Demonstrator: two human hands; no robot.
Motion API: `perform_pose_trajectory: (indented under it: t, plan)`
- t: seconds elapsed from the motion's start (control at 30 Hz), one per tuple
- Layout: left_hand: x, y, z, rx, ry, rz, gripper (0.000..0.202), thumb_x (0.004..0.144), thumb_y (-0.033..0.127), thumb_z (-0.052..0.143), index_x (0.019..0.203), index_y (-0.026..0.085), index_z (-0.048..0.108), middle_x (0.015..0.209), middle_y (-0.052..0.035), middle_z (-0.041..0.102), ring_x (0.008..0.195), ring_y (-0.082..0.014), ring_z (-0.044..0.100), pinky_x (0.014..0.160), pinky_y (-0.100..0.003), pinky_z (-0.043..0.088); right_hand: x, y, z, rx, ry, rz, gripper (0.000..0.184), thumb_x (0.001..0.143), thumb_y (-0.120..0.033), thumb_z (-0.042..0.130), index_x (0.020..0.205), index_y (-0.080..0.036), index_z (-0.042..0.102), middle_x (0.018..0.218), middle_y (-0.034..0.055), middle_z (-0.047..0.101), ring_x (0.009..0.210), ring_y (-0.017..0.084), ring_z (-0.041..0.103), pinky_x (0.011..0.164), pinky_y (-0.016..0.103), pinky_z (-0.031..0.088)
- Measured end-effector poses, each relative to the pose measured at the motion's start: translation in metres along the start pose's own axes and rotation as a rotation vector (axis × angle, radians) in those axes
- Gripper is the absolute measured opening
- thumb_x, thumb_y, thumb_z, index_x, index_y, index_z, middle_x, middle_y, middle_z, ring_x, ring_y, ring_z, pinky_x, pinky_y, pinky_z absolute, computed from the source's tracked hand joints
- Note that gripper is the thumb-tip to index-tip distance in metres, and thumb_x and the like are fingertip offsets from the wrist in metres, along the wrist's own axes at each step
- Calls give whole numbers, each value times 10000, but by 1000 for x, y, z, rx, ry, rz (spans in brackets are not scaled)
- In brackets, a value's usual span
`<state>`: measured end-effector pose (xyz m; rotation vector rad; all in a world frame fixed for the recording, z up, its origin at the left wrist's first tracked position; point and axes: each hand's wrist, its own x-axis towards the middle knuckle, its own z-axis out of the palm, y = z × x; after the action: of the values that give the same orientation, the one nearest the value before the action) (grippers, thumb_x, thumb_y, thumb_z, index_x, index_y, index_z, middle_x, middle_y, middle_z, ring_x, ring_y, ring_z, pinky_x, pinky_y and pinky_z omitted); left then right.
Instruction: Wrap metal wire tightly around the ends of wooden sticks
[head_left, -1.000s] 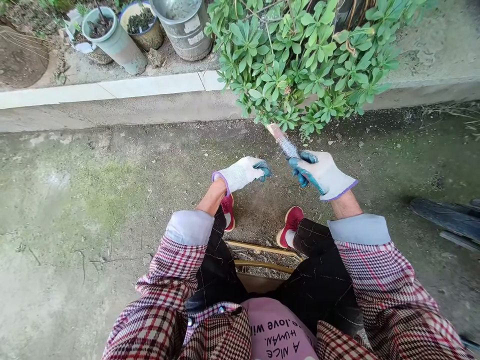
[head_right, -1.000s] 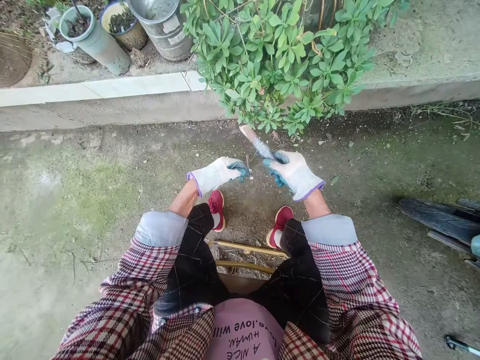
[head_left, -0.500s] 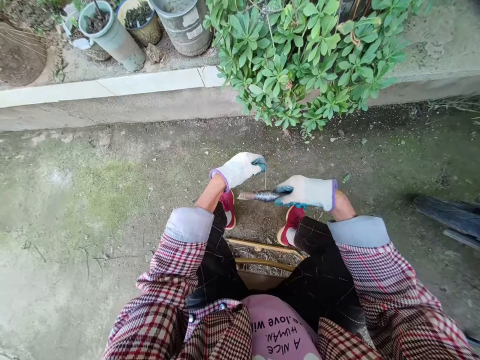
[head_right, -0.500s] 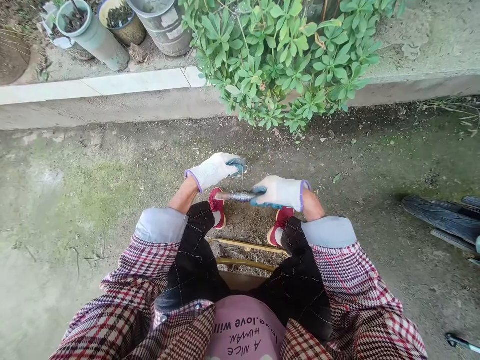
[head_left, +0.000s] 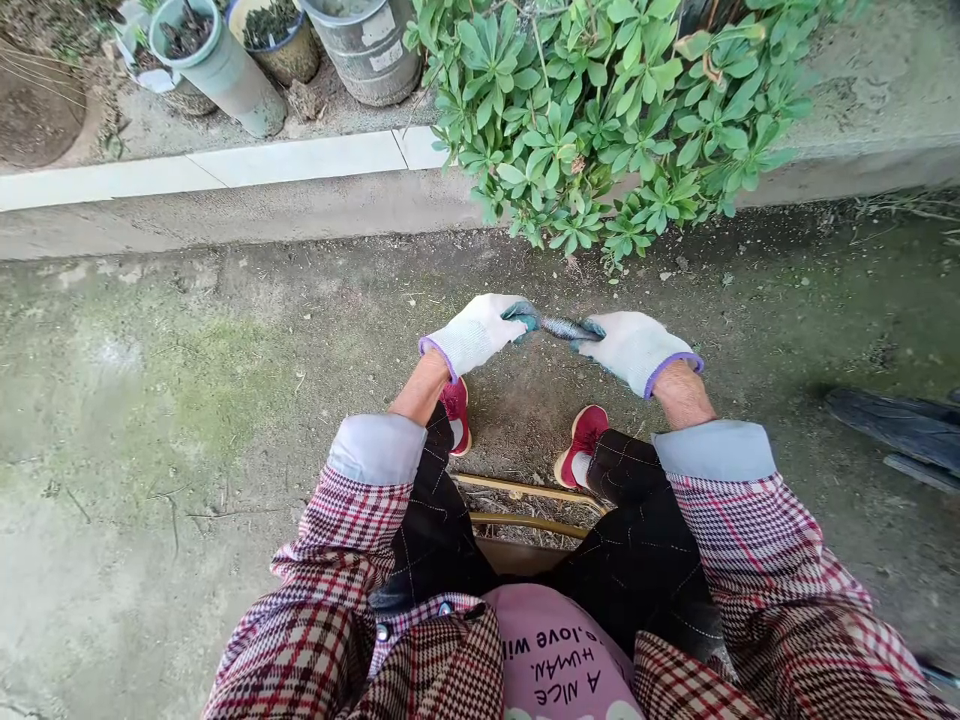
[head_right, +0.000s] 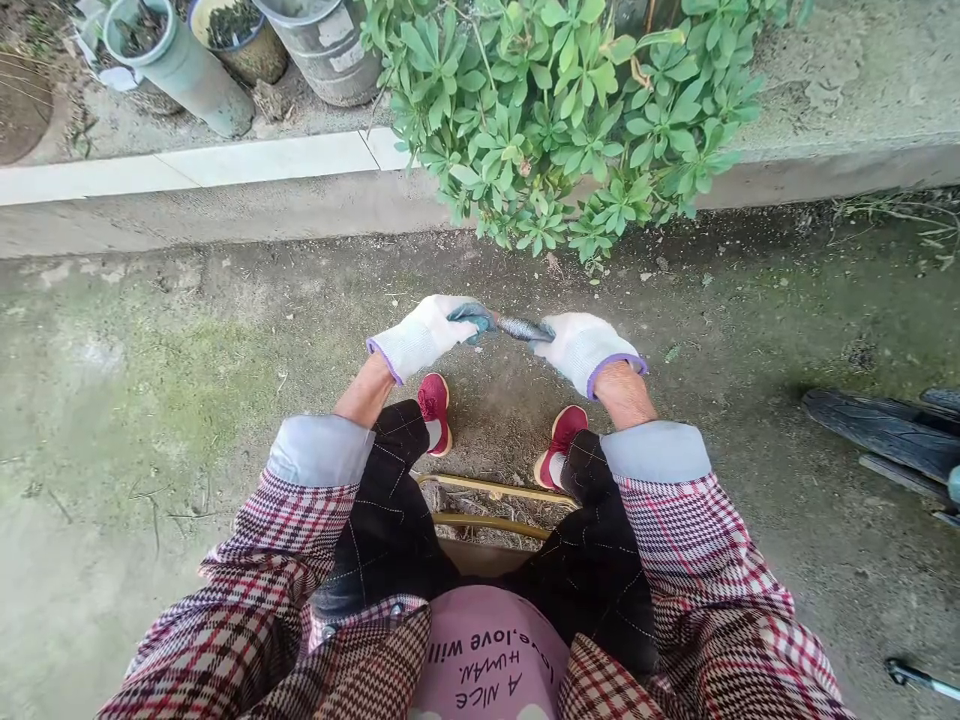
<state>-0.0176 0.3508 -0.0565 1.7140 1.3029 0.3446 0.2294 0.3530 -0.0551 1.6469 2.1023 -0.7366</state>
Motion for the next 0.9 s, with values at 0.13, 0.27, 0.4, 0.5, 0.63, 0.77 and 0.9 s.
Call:
perform_pose_trajectory:
  t: [0.13, 0.27, 0.4, 0.5, 0.63, 0.77, 0.9]
  plan:
    - [-1, 2, 2, 131, 57, 21, 199, 892, 247, 581, 854, 155, 754, 735, -20, 644, 656, -138, 468, 664, -309, 383, -4, -15, -4, -54, -121, -12, 321, 953, -438, 619, 1126, -233, 796, 1060, 104, 814, 883, 267, 728, 668, 337, 451]
    - [-2, 5, 11, -28, -8, -12, 205, 894, 222, 565, 907, 149, 756, 712, 0, 628, 617, -119, 486, 620, -278, 393, 2, -7, -1, -22, -28, 29, 328, 965, -450, 607, 1121, -222, 783, 1071, 125, 805, 889, 276, 725, 676, 343, 450]
    - [-3, 8, 17, -259, -128, -48, 263, 876, 175, 544, 1005, 135, 769, 742, 2, 662, 636, -110, 566, 650, -245, 470, 7, 7, 3, 283, 170, 53, 239, 921, -428, 673, 971, -204, 738, 897, 101, 754, 741, 237, 664, 637, 341, 454]
    - [-2, 8, 17, -400, -146, -40, 276, 857, 122, 542, 1013, 117, 769, 758, -10, 685, 671, -106, 592, 685, -238, 496, -1, 3, 3, 817, 215, 10, 232, 876, -439, 717, 888, -213, 669, 750, 34, 662, 565, 166, 562, 525, 319, 468]
    - [3, -1, 16, -480, -132, -24, 214, 863, 126, 562, 963, 110, 751, 818, -38, 718, 713, -111, 621, 714, -247, 504, -20, -10, -7, 1294, 149, -97, 345, 750, -498, 833, 859, -228, 649, 679, -3, 629, 471, 123, 498, 404, 288, 431]
    - [8, -13, 11, -333, -96, -10, 120, 853, 184, 594, 827, 124, 695, 802, -34, 694, 700, -113, 557, 696, -256, 470, -30, -10, -10, 1205, -144, -222, 390, 681, -513, 882, 774, -222, 641, 648, 7, 649, 463, 111, 507, 399, 271, 411]
    - [5, -14, 5, -144, -126, 52, 113, 797, 217, 633, 822, 135, 706, 787, -9, 672, 719, -125, 521, 709, -276, 436, -18, -8, 3, 744, -397, -339, 284, 741, -463, 811, 784, -201, 710, 637, -14, 643, 516, 120, 532, 485, 270, 409]
